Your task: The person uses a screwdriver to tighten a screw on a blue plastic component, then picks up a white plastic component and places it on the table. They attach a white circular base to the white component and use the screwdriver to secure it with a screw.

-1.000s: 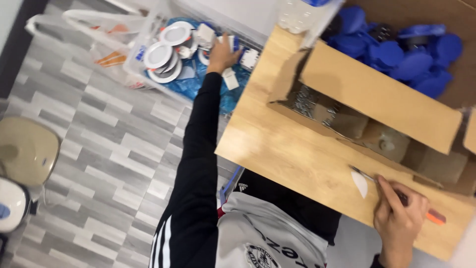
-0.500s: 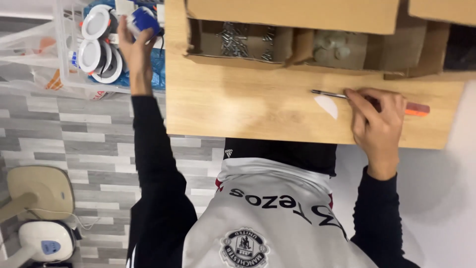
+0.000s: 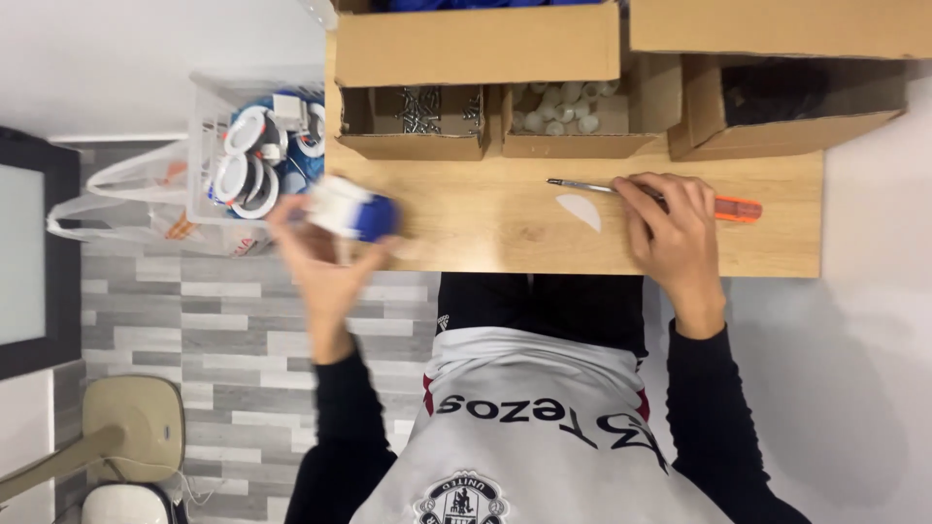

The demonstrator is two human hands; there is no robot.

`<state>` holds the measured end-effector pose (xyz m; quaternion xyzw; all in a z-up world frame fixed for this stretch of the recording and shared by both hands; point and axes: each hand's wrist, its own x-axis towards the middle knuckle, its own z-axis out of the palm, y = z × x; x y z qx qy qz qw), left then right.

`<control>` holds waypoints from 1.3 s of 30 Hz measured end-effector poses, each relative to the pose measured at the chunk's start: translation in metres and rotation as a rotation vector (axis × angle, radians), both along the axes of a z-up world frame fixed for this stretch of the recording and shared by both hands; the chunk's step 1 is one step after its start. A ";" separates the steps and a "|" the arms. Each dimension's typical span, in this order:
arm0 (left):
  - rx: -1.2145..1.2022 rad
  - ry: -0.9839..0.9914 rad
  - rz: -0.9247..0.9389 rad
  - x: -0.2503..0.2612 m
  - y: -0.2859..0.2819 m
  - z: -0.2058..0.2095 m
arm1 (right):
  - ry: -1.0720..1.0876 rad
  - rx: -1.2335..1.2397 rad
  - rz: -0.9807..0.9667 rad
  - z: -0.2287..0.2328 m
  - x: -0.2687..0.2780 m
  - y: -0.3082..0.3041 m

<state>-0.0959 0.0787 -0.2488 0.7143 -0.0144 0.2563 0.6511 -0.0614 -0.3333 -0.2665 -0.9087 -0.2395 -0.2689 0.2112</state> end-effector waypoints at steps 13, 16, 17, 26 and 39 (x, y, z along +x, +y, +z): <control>0.225 0.119 -0.080 -0.010 -0.128 -0.013 | -0.027 0.396 -0.144 -0.019 -0.081 -0.071; 0.292 0.033 -0.063 -0.007 -0.125 -0.014 | -0.033 0.422 -0.198 -0.013 -0.090 -0.074; 0.288 0.019 -0.106 -0.007 -0.119 -0.013 | -0.029 0.393 -0.201 -0.008 -0.093 -0.072; 0.833 -0.248 0.353 -0.052 0.067 -0.062 | -0.086 0.250 -0.246 0.028 -0.120 -0.087; 1.064 -0.179 0.534 -0.116 0.129 -0.028 | -0.086 0.208 -0.252 0.014 -0.149 -0.101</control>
